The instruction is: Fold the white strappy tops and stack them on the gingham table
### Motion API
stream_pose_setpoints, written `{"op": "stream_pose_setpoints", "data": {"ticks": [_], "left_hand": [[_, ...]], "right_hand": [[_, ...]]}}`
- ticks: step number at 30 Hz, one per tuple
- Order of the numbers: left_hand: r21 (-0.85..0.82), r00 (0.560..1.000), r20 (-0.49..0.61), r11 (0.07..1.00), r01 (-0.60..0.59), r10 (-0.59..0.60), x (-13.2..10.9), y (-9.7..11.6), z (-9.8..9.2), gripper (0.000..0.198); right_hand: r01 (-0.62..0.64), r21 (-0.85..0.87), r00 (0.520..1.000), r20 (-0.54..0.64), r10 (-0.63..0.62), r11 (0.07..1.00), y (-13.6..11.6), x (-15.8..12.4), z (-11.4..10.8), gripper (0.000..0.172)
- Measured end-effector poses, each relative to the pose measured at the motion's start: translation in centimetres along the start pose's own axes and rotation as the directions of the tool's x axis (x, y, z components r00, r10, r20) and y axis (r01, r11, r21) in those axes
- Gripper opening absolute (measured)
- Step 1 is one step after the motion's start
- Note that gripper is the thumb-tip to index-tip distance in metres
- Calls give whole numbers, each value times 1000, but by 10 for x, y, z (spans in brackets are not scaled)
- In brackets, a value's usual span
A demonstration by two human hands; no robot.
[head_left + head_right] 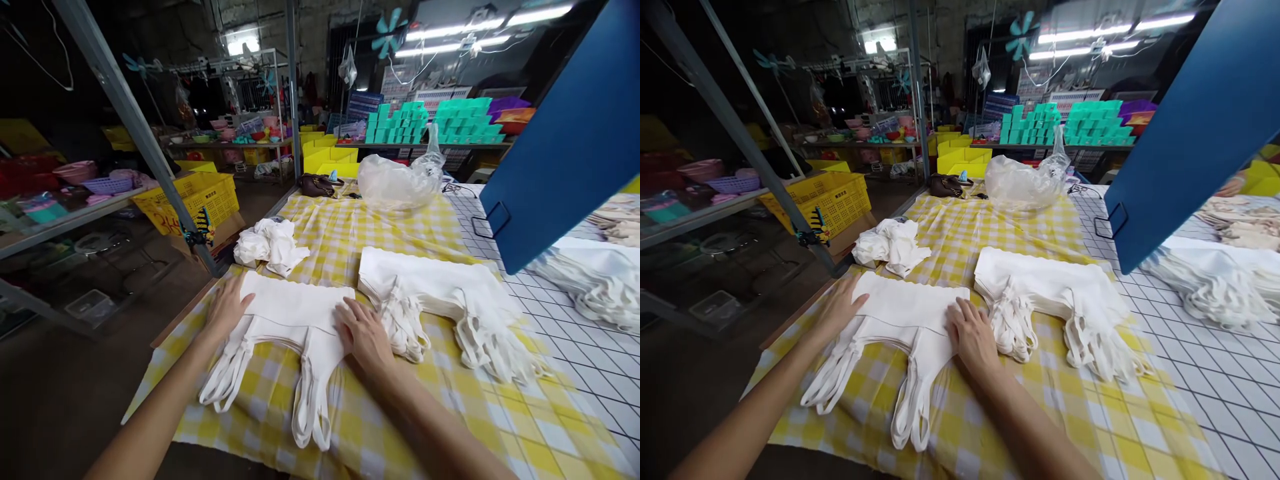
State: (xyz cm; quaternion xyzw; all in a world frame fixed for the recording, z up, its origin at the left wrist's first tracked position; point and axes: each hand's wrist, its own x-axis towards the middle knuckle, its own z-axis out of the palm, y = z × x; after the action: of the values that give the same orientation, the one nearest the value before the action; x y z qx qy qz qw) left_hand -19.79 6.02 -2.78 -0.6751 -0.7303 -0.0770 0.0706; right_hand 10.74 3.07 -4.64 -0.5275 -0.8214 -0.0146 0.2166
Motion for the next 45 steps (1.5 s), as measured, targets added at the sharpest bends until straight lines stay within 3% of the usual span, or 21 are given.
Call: {"op": "stream_pose_setpoints", "data": {"ticks": [3,7,10,13,16,20,23,27,30,35,37,40,42,45], "left_hand": [[-52,987,153,998,-37,44,-9,-7,7,53],[-40,974,228,999,18,-8,-11,-7,5,56],[17,977,207,999,48,-50,-15,3,-5,57],[40,984,177,999,-13,6,-23,18,-15,56],[10,981,154,993,-122,119,-29,34,-20,56],[-77,959,94,963,-259,266,-29,58,-19,56],[-165,909,109,909,-383,403,-33,83,-14,56],[-276,775,179,787,-552,606,-50,116,-7,56],[-332,690,230,722,-607,686,-61,130,-4,54],[-379,654,257,697,-609,711,-59,133,-7,51],[-413,669,223,690,-594,709,-48,136,-13,48],[-478,759,116,706,-522,640,-18,152,-26,44],[-536,836,91,734,-417,541,9,172,-33,42],[-545,927,170,815,-194,334,53,209,-34,39]], "right_hand": [[55,32,995,82,-58,998,4,-18,6,37],[27,27,997,72,-29,999,9,-35,9,41],[44,28,999,-18,-43,999,10,-48,2,40],[64,45,989,-135,-57,997,19,-62,-12,35],[-39,63,960,-274,55,997,43,-72,-28,30],[-209,90,877,-424,227,974,84,-85,-43,24],[-273,79,844,-459,278,959,102,-95,-48,21],[-281,86,837,-466,288,956,108,-103,-46,19],[-260,97,842,-464,275,961,106,-104,-45,19],[-268,206,817,-469,335,941,99,-106,-48,17],[-277,287,798,-463,386,917,99,-105,-54,17],[-326,410,752,-434,496,852,111,-94,-70,17],[-395,457,688,-428,586,797,132,-79,-83,20],[-536,430,596,-416,686,727,177,-50,-100,26]]}}
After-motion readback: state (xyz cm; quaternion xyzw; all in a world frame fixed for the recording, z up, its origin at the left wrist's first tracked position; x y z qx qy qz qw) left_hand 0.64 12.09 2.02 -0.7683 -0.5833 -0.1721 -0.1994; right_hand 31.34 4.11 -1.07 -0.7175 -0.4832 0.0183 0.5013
